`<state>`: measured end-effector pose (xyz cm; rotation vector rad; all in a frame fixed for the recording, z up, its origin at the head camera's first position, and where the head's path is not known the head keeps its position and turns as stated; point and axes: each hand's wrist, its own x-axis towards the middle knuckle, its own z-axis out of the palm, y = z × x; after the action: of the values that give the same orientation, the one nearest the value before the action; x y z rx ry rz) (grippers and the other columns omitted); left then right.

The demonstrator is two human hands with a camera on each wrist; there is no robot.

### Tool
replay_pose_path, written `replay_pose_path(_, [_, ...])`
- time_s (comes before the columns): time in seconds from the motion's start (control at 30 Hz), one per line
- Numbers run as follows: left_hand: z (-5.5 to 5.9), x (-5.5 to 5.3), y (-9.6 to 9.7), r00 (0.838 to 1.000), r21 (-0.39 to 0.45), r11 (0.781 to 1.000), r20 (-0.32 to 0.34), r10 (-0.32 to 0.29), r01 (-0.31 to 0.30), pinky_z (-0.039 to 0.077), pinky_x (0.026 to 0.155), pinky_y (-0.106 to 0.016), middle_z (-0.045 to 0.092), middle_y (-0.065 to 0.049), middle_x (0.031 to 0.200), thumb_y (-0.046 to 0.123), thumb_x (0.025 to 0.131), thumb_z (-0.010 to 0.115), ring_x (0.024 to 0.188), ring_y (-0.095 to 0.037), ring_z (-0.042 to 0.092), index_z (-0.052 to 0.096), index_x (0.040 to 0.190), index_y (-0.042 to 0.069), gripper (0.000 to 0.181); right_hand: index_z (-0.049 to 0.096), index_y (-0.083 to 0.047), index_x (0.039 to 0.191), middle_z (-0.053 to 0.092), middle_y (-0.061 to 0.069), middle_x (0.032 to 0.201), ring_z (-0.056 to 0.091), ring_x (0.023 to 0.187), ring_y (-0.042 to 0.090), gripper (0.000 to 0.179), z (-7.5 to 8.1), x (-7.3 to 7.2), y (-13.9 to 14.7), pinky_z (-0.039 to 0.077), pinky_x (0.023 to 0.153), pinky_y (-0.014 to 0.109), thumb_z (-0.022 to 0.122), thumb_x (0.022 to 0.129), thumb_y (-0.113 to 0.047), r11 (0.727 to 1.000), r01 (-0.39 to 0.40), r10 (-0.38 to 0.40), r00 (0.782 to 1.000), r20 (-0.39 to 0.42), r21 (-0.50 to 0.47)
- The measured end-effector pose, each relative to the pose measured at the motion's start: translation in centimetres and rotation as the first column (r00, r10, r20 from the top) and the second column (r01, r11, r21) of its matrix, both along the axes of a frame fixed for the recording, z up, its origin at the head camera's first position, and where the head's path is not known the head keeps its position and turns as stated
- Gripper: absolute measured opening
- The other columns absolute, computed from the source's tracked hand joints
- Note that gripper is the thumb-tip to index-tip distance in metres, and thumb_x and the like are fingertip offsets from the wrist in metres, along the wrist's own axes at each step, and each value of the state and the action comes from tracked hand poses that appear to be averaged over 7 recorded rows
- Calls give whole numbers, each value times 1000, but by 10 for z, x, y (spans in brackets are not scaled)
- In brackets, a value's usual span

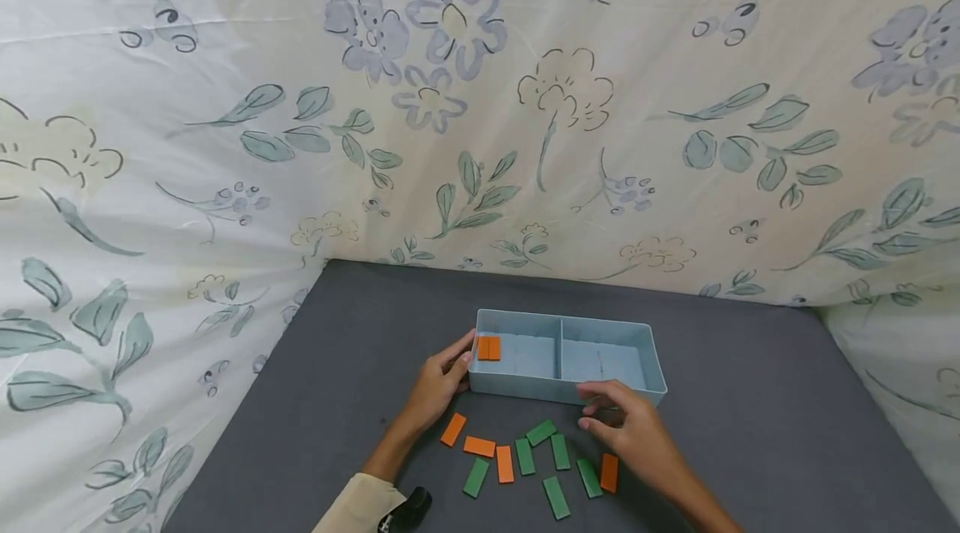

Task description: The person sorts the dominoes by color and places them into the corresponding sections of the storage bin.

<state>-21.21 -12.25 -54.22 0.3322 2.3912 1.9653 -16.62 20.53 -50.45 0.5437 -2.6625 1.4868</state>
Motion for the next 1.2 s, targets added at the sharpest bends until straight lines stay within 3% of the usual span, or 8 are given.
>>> replay_pose_path(0.23, [-3,0,0,1000,1,1000,-18,1,-1,60,97,-43,43,-9,167,26,115,51,146,-35,50,43,164,17,51,70,-7,133,70,15,124,70,98,16,50,-7,10,17,59,74,29,88,87,-9,999,-46,43,994,96,22])
replay_pose_path(0.43, [-5,-1,0,1000,-2,1000,-14,3,-3,60,97,-43,43,-8,167,25,115,51,147,-34,50,44,164,19,50,72,-9,130,73,9,122,67,97,12,56,-18,19,27,56,70,28,94,79,-16,995,-10,-2,993,121,97])
replay_pose_path(0.7, [-6,0,0,1000,-5,1000,-21,4,-4,60,98,-42,43,-7,167,28,115,51,147,-33,50,44,164,21,50,72,-16,130,72,-1,122,65,98,8,60,-27,26,33,55,82,30,97,76,-24,981,2,-32,987,156,192])
replay_pose_path(0.97, [-8,3,0,999,-5,1000,-33,6,-6,59,98,-42,43,-8,167,26,115,51,147,-33,50,44,164,19,50,70,-12,133,72,3,122,61,95,5,68,-34,32,45,55,79,29,98,74,-30,978,-79,48,986,162,192])
replay_pose_path(1.2, [-10,3,0,999,-9,1000,-41,11,-11,59,98,-41,44,-7,167,26,115,51,147,-32,50,44,164,20,50,69,-14,133,66,3,124,59,95,6,67,-39,35,47,54,75,29,99,73,-23,966,-115,75,982,175,232])
